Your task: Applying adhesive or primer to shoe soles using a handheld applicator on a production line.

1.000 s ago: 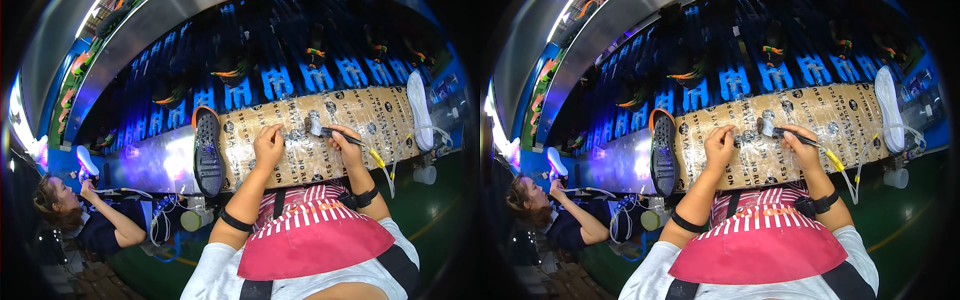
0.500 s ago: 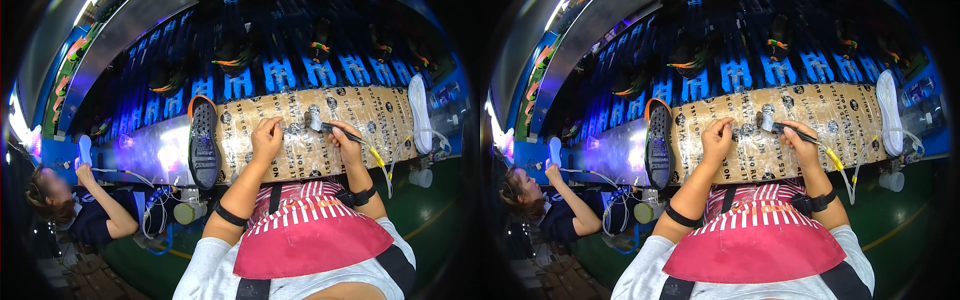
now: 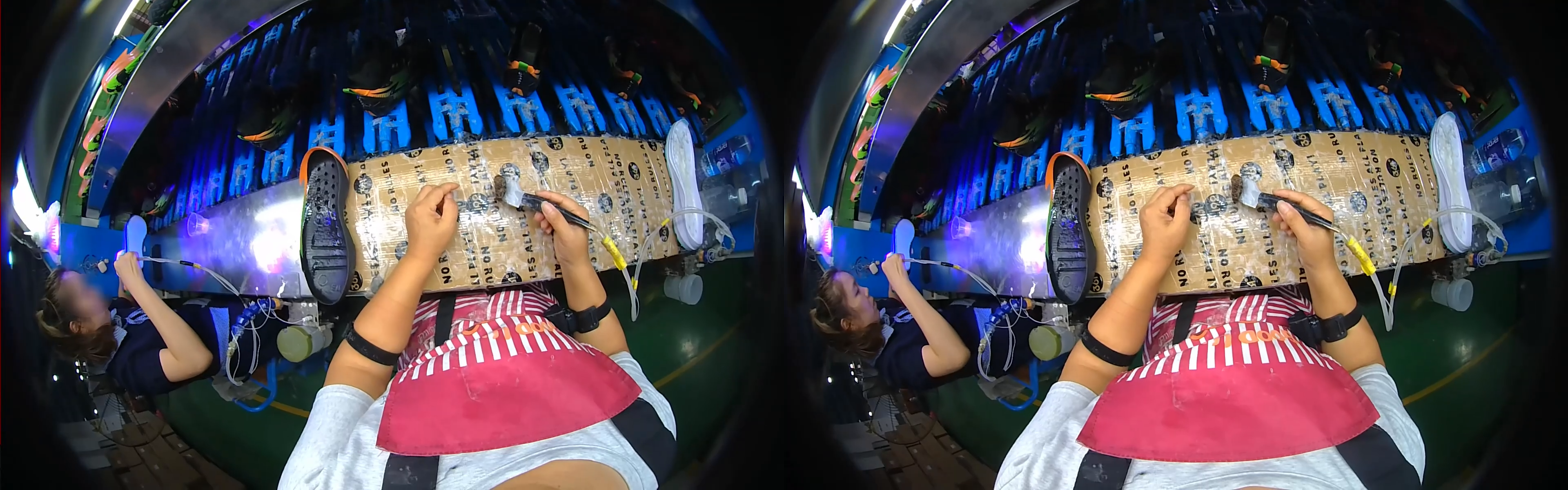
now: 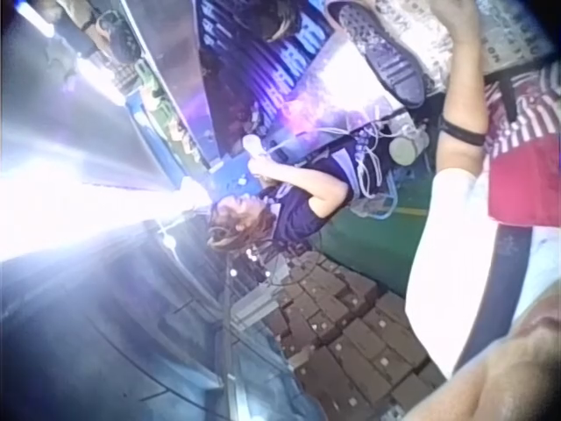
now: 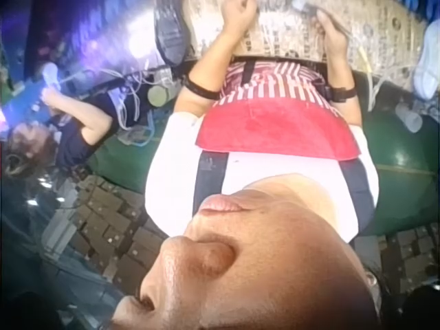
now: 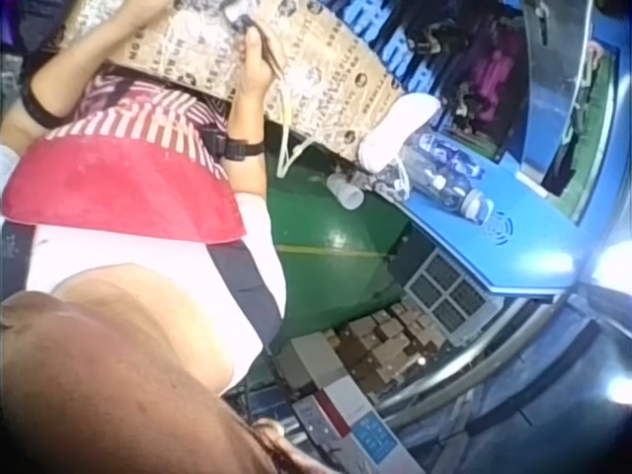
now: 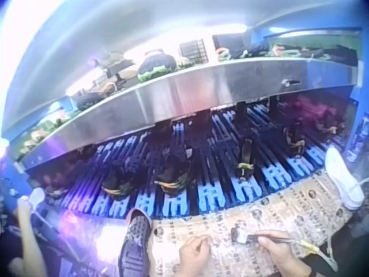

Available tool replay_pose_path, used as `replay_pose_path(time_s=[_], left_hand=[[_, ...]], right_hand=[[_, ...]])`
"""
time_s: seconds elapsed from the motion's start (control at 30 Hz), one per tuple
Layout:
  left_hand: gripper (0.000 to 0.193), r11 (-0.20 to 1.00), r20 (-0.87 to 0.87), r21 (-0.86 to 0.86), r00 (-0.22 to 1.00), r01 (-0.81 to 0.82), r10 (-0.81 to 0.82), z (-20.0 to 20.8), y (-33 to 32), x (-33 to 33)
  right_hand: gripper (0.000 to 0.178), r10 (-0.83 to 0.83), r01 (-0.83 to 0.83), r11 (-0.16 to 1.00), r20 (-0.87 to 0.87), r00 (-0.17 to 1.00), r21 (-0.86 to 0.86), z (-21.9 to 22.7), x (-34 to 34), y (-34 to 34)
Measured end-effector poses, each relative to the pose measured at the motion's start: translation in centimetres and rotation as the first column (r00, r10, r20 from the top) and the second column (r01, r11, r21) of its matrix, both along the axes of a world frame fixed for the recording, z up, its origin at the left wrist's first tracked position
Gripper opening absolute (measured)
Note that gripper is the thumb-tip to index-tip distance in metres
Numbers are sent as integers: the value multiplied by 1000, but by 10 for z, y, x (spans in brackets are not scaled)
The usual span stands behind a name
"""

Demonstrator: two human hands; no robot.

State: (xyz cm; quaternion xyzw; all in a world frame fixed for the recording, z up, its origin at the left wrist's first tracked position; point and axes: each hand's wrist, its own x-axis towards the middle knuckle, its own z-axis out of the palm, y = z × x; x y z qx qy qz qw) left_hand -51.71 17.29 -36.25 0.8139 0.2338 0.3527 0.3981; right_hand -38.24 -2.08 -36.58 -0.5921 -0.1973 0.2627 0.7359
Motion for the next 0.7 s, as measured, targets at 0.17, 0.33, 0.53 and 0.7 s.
replay_pose_path(time_s=[0.17,0.33,0.53,0.7], left_hand=[[16,1000,-37,-13,999,-4,4,0,0,-1],[16,1000,-21,-22,1000,-3,2,0,0,0],[17,1000,-8,-21,1000,-2,2,-2,1,0],[17,1000,-14,-31,1000,-1,1,-2,1,0]], right_hand=[[25,-9,9,1000,-1,1000,-6,-1,1,0],[26,-12,12,1000,-13,1000,-3,-1,0,0],[26,-8,8,1000,-6,1000,4,-1,0,0],[26,-7,7,1000,-3,1000,-7,-3,1,0]])
